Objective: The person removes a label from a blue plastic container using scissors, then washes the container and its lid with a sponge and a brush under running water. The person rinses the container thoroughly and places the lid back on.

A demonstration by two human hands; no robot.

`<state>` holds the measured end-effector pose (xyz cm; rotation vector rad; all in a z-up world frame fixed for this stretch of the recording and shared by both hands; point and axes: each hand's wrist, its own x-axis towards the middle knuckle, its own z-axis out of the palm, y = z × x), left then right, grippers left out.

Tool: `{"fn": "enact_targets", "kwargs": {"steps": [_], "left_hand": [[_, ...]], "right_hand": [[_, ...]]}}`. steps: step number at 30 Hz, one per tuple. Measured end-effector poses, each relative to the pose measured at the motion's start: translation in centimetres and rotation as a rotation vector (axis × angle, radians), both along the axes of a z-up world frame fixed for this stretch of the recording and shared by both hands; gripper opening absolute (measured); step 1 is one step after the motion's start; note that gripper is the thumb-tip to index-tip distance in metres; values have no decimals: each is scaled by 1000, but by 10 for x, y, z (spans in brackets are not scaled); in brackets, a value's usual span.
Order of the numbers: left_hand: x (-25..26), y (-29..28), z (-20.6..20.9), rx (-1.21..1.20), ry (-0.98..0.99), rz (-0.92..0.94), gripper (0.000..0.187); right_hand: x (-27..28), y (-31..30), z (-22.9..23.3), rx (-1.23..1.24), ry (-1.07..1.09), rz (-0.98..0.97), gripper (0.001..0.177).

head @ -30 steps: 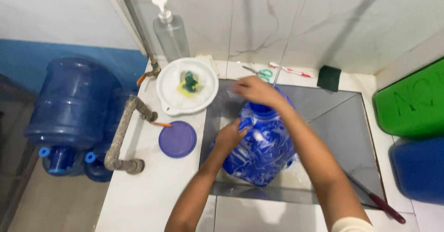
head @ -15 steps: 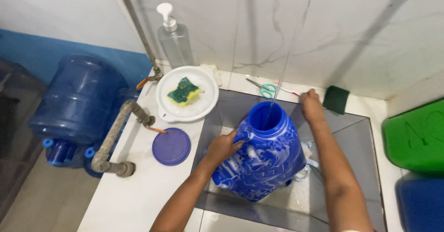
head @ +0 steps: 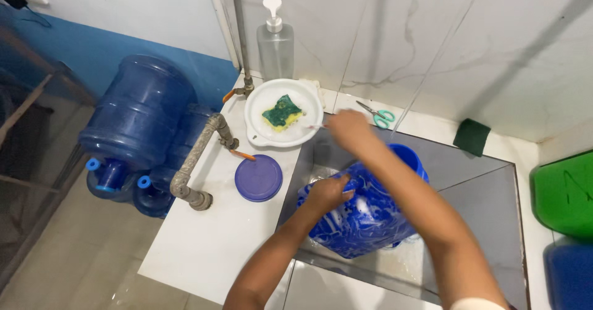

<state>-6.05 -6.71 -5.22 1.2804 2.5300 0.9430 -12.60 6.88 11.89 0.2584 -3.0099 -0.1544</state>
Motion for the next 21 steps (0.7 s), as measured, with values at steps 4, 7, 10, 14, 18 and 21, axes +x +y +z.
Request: {"fn": "enact_targets", "kwargs": {"steps": [4, 7, 10, 14, 18, 21], "left_hand": [[31, -7, 4, 22, 21, 73, 56], [48, -21, 22, 18, 25, 103, 37], [68, -31, 56, -31, 44, 53, 37], [80, -63, 126, -8, 45, 61, 35], [77, -120, 182, 63, 173, 159, 47], [64, -175, 206, 181, 256, 299, 32]], "right_hand": [[-85, -74, -63, 33, -161, -93, 18], [-62, -54, -39, -36, -75, -82, 20], [28, 21, 28, -180, -15, -130, 32], [187, 131, 105, -527, 47, -263, 29], [315, 202, 78, -836, 130, -480, 27], [377, 215, 12, -983, 56, -632, 42]]}}
